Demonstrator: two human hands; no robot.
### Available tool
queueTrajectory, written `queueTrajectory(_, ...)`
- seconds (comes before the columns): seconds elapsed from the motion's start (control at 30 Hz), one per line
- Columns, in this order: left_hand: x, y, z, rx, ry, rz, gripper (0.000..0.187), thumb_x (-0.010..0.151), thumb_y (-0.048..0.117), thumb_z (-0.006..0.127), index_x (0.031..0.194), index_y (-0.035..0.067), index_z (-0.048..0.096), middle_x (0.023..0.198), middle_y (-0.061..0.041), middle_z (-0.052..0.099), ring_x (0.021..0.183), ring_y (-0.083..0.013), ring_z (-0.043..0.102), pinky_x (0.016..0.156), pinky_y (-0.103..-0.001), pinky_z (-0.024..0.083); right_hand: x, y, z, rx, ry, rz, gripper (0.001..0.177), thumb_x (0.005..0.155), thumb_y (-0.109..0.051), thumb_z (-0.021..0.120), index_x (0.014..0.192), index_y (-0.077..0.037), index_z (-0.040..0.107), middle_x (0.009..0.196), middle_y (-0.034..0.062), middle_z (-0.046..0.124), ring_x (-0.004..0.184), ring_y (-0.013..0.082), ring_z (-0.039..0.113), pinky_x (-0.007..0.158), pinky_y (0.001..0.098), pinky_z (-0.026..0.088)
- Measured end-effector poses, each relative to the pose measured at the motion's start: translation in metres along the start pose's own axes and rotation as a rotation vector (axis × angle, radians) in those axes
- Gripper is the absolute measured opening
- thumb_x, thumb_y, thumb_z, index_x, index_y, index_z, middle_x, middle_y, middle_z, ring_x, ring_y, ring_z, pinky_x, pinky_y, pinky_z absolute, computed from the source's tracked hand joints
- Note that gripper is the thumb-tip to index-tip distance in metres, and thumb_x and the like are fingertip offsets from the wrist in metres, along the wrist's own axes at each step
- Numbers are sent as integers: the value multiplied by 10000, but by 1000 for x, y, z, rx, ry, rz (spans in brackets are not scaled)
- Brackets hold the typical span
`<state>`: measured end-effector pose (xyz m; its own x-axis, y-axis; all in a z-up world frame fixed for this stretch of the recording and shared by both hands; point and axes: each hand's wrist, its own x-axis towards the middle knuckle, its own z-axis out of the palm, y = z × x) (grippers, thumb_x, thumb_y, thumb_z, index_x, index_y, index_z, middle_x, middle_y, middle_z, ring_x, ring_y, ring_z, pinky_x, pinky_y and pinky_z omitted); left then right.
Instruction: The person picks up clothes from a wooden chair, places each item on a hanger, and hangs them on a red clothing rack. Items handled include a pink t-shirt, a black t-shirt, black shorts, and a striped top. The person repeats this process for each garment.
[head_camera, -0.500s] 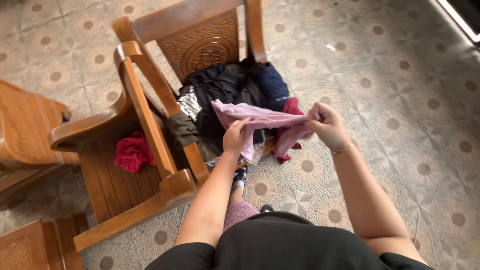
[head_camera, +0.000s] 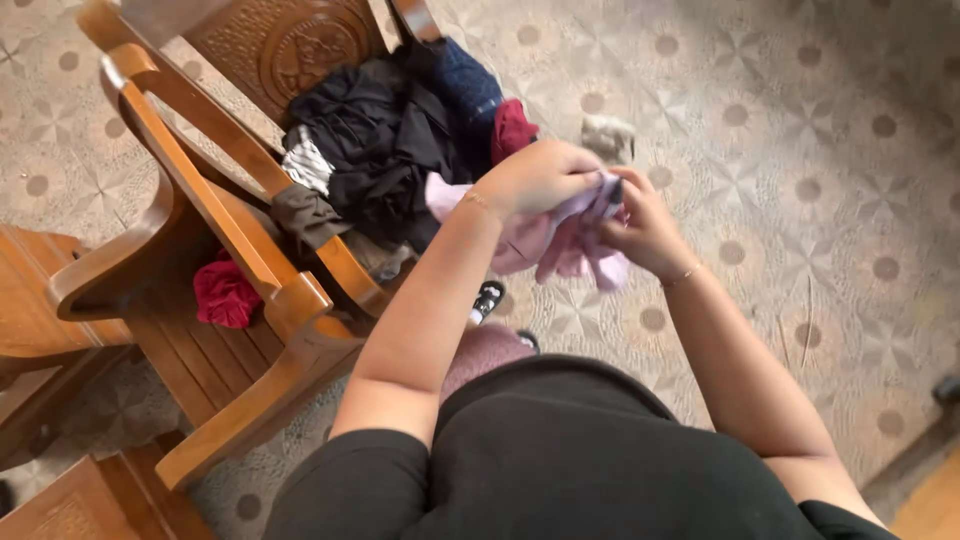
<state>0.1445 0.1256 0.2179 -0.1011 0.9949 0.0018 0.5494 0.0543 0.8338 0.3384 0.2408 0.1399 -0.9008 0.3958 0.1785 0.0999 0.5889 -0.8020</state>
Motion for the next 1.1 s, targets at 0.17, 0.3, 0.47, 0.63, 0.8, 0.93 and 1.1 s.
queueTrajectory(0.17, 16, 5, 23, 139, -55, 89, 267, 971, 307, 571, 1045, 132, 758, 1025, -139, 772, 1058, -375, 687, 914, -489, 534, -44, 2, -18, 209, 157, 344, 54, 936, -115, 644, 914, -97, 690, 712, 69, 656, 606, 201, 647, 506, 327, 521)
queueTrajectory(0.3, 27, -25, 66, 380, -158, 2, 364, 945, 458, 570, 911, 135, 734, 946, -117, 760, 973, -353, 712, 820, -458, 564, -81, 59, -14, -153, 149, 213, 311, 869, -79, 587, 1155, -149, 687, 967, 155, 706, 975, 431, 673, 848, 540, 523)
queueTrajectory(0.47, 22, -24, 97, 429, -279, -78, 392, 903, 527, 593, 937, 165, 739, 961, -108, 764, 986, -338, 721, 830, -462, 565, -125, 72, -21, -278, 283, 351, 259, 887, -125, 592, 1106, -219, 694, 998, 86, 694, 1045, 343, 666, 934, 469, 523)
queueTrajectory(0.63, 32, -39, 120, 361, -260, -17, 262, 878, 367, 599, 853, 109, 636, 834, -170, 703, 895, -390, 706, 752, -519, 546, -176, 77, -27, -512, 449, 472, 299, 825, -162, 653, 1101, -270, 695, 1032, -21, 691, 1065, 239, 686, 922, 376, 556)
queueTrajectory(0.8, 75, -41, 112, 444, 9, 220, 139, 776, 151, 680, 910, 171, 651, 813, -106, 674, 859, -357, 708, 756, -469, 564, -229, 75, -51, -673, 501, 868, 322, 806, -64, 591, 1060, -230, 700, 1041, 81, 662, 1045, 355, 686, 970, 463, 538)
queueTrajectory(0.93, 98, -35, 111, 472, 8, 249, 130, 764, 184, 667, 881, 193, 612, 829, -74, 627, 818, -331, 706, 726, -460, 572, -223, 20, -67, -455, 596, 1028, 328, 851, -112, 514, 1074, -272, 693, 1034, 37, 708, 1118, 307, 661, 1011, 454, 506)
queueTrajectory(1.1, 115, 34, 76, 795, -592, 32, 480, 914, 454, 424, 640, 302, 787, 847, -63, 786, 961, -351, 753, 840, -490, 576, -204, -46, -103, -340, 275, 1317, 514, 856, -161, 431, 1257, -283, 729, 914, 161, 804, 907, 336, 779, 929, 479, 560)
